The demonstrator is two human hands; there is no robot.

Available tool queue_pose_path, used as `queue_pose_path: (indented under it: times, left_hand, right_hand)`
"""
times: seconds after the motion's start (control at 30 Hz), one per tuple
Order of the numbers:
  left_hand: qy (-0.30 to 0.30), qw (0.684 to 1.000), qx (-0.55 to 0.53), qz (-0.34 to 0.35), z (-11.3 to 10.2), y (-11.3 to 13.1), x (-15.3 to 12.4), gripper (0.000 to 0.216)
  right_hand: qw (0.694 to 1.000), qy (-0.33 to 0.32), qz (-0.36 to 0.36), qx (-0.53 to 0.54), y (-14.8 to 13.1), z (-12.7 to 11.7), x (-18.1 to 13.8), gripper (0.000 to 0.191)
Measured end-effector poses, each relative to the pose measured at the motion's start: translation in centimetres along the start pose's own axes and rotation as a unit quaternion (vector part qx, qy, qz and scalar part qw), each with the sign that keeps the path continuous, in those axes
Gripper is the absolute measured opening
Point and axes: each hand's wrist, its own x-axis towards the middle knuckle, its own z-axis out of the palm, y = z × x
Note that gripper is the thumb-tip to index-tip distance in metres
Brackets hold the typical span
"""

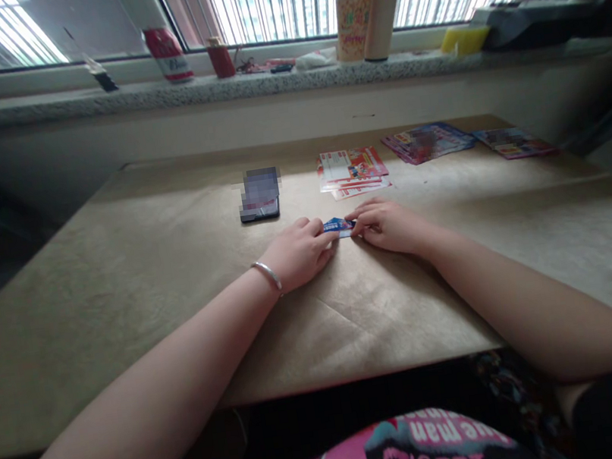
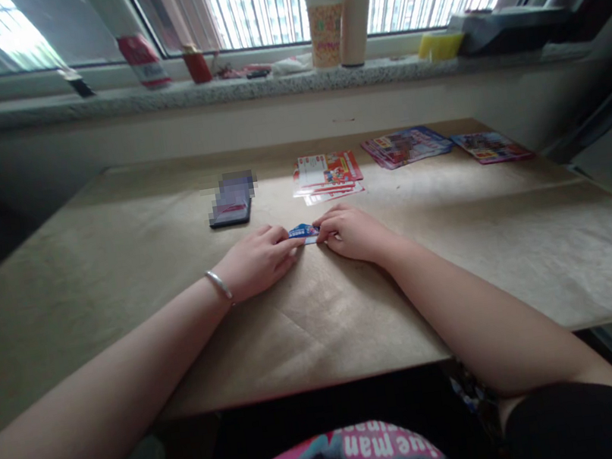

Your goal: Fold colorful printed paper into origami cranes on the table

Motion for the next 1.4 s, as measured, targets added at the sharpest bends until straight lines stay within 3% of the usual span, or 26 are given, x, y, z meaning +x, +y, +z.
queue_pose_path:
  times: [0.23,0.43,0.57,0.7,0.97,1.23,1.4]
  left_hand:
    - [-0.026,1.000,0.009,-0.002,-0.3,0.5,0.6,0.032]
    - [-0.022,0.999,-0.017,0.026,0.1,-1.0,-0.3,0.036]
    - [-0.003,1.000,-0.030,0.003,0.7,-2.1,-0.5,0.034]
    - [0.010,0.999,-0.019,-0.035,1.0,-2.1,-0.4,0.036]
    - [-0.023,0.998,-0.015,-0.062,0.4,-0.1,-0.1,0.053]
    - [-0.030,0.997,-0.048,-0.049,0.4,-0.2,-0.4,0.063]
    - [-0.001,0.996,-0.089,-0.002,0.8,-0.6,-0.2,0.047]
  right_hand:
    - [1.000,-0.012,-0.007,0.001,0.1,0.0,0.1,0.026]
    - [1.000,-0.019,0.005,-0.007,-0.1,-0.2,0.1,0.024]
    - [0.999,-0.024,0.031,-0.022,-0.8,-0.5,0.1,0.023]
    - [0.999,-0.038,-0.003,-0.010,-1.5,-0.5,0.2,0.027]
    - [0.995,-0.057,-0.076,-0.041,-2.6,0.1,0.3,0.026]
    - [0.997,0.001,-0.042,-0.064,-1.5,0.0,0.2,0.025]
    - [0.995,0.009,-0.065,-0.079,-0.8,0.0,0.2,0.025]
